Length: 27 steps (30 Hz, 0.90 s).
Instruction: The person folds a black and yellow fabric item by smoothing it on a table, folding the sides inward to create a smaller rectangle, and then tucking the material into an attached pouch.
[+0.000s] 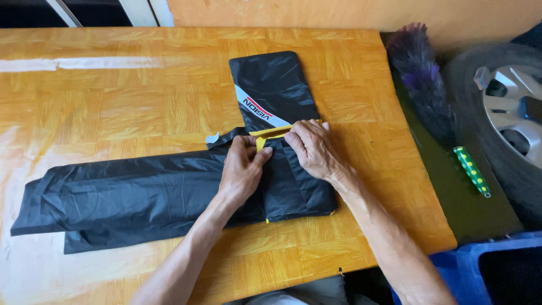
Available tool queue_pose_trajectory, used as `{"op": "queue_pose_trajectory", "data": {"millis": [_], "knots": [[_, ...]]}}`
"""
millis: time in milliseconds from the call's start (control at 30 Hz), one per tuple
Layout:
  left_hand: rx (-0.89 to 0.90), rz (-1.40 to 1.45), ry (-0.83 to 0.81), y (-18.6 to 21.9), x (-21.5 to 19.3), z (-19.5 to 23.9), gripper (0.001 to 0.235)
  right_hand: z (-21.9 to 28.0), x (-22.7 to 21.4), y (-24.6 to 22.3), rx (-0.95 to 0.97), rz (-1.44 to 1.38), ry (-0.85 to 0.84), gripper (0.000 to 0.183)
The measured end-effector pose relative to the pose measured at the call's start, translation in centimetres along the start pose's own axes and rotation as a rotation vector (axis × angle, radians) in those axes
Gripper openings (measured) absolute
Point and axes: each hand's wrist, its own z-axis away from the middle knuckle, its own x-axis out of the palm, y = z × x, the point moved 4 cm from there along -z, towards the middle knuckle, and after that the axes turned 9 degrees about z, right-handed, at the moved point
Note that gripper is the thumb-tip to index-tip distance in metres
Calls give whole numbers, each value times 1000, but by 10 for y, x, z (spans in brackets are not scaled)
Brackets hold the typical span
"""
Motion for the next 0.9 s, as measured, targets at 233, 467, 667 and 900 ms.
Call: {"op": "queue_pose_trajectory", "data": {"millis": [233, 467, 667, 900], "knots": [[33, 8, -22, -5, 4, -3, 34, 1, -2, 4, -60, -211, 93, 31], [77, -2, -55, -11, 3, 1, 33, -7, -2, -7, -8, -82, -69, 38], [101, -136, -67, -5, 3, 5, 35, -13, -9, -17, 4, -37, -189, 43], [-35, -293, -134, 19, 5, 13, 57, -9, -19, -13, 24, 3, -223, 48]]}}
